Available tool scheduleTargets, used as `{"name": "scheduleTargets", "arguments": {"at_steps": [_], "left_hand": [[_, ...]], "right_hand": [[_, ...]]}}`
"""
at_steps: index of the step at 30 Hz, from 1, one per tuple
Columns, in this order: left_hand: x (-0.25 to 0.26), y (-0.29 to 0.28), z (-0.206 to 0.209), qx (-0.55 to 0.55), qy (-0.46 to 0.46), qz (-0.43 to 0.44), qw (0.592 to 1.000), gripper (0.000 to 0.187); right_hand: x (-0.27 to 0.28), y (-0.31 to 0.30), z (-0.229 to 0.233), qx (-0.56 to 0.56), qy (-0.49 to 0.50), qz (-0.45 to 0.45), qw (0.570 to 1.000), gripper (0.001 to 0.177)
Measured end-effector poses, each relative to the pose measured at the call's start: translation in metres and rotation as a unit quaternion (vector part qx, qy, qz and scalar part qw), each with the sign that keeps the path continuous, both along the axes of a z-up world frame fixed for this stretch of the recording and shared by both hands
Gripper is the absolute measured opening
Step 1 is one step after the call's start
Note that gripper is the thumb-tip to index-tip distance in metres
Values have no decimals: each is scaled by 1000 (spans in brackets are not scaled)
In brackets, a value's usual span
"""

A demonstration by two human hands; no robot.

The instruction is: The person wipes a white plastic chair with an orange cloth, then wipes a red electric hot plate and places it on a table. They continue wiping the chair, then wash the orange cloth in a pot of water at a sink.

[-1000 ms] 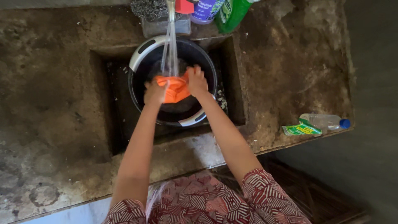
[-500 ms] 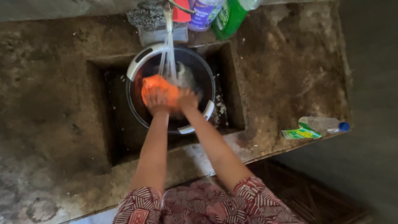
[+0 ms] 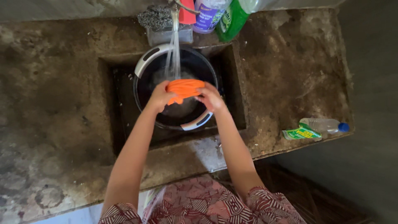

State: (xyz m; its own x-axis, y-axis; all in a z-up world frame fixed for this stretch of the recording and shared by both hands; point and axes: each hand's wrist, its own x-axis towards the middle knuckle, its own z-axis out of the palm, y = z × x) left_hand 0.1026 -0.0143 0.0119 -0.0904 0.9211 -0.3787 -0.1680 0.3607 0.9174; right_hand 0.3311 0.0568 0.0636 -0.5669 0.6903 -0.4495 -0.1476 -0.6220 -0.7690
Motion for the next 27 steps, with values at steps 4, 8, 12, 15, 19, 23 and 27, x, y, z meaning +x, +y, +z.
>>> {"name": "scheduleTargets", "arguments": {"at_steps": [4,8,12,15,19,23,27], "left_hand": [[15,-13,46,79,-264,-11,961,57],[41,-22,56,103,-404,183,890,41],[53,-12,39,91,-393,302,864,28],[45,-10,37,106,-413,243,871,23],[34,-11,50,123,-351,182,910,20],[28,8,58,154,-317,96,931,18],[15,18,55,100,-289,53,951,19]], "right_hand": [[-21,-26,1,-229,123,-70,963,49],[-48,-25,-18,-241,256,-199,915,42],[-62,-30,-49,-153,257,-200,933,32],[-70,-30,-48,-73,250,-219,940,25],[-55,-26,-11,-65,302,-98,946,41],[-51,-13,-3,-138,218,65,964,52],[-57,7,-18,-14,27,208,978,57]]}}
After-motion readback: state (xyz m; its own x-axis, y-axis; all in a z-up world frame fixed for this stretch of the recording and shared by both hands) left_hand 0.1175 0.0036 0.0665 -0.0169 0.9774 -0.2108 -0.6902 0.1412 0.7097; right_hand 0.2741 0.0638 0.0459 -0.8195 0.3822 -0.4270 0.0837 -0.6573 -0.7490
